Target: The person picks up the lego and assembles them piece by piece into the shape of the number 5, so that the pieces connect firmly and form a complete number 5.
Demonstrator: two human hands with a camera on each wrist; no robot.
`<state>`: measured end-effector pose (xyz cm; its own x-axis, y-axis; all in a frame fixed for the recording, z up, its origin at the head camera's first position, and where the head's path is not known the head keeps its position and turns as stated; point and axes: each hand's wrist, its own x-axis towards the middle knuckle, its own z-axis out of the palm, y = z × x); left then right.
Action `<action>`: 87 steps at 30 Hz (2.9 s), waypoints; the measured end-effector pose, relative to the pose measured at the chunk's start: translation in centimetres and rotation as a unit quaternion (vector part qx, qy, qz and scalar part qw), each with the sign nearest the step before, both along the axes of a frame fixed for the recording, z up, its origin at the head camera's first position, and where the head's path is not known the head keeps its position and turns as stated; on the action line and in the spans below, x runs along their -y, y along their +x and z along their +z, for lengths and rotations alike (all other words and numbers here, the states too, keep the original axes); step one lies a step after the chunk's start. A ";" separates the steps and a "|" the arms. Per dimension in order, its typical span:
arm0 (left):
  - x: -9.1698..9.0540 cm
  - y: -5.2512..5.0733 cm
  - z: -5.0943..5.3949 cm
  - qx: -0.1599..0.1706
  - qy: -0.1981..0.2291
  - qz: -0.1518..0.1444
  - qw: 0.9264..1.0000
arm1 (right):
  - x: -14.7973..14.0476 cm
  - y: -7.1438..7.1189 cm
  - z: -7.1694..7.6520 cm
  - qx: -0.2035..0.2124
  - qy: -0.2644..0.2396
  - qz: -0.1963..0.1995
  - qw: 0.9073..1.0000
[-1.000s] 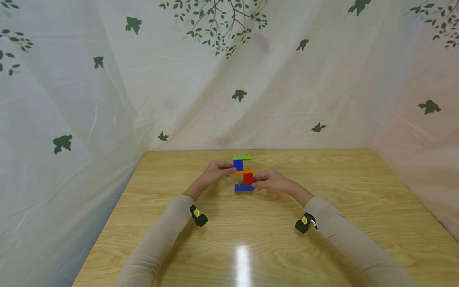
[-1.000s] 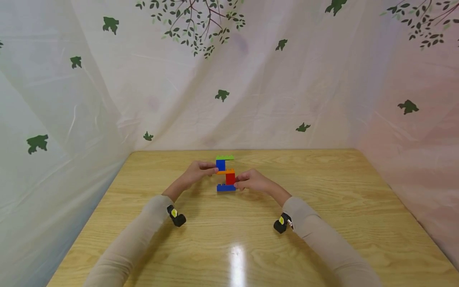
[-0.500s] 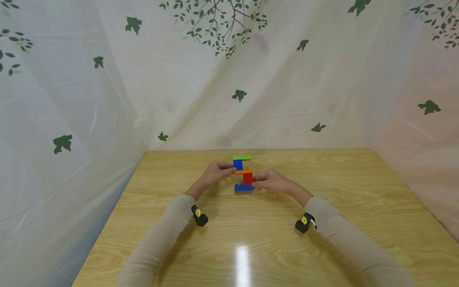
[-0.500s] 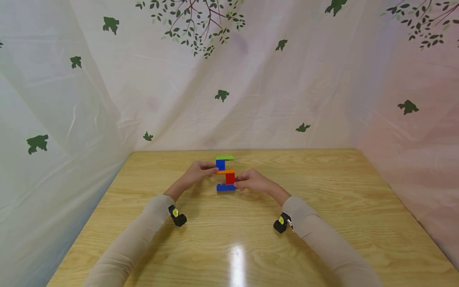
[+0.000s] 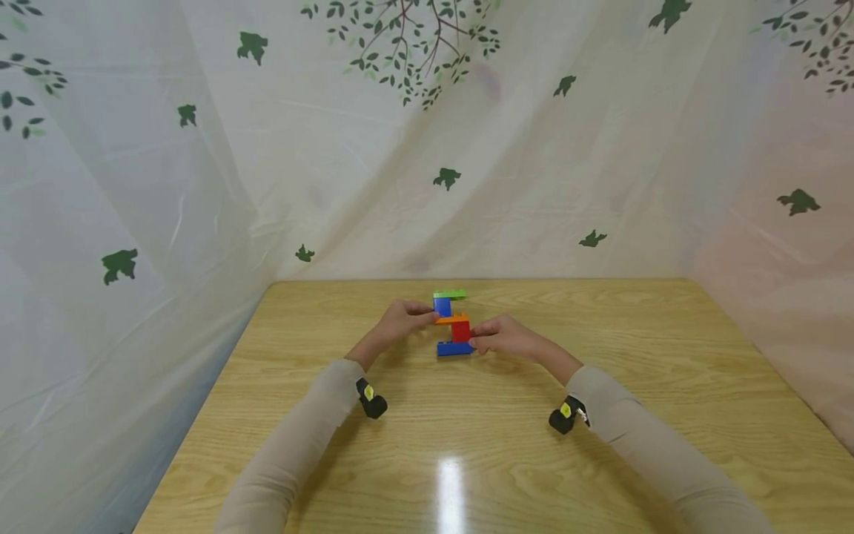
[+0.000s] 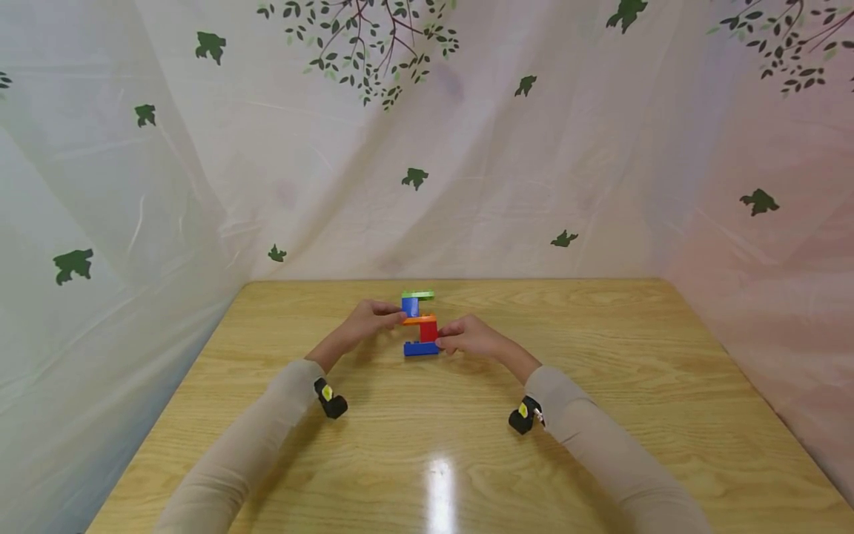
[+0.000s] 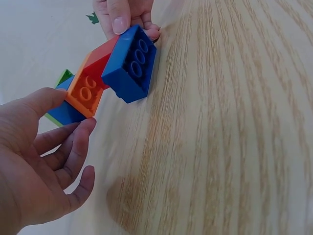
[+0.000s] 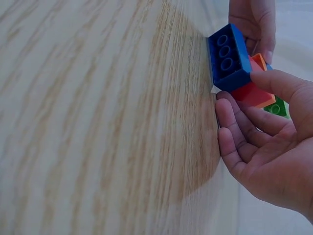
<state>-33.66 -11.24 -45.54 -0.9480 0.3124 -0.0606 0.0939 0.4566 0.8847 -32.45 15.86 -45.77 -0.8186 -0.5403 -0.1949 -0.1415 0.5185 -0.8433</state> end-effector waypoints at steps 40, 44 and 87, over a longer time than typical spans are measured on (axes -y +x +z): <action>-0.3 -1.3 -0.6 0.067 -0.026 -0.019 0.997 | 0.0 0.2 0.4 0.007 0.016 -0.019 1.000; -0.4 -1.4 -0.6 0.071 -0.022 -0.023 0.997 | 0.0 0.2 0.5 0.014 0.017 -0.027 0.999; -0.3 -1.3 -0.7 0.069 -0.034 -0.021 0.997 | 0.1 0.2 0.4 0.021 0.009 -0.034 0.999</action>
<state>-34.95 -10.89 -46.20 -0.9157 0.3418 -0.2114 -0.0059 0.5145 0.8575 -32.25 15.73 -45.40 -0.8438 -0.4802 -0.2397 -0.0698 0.5411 -0.8381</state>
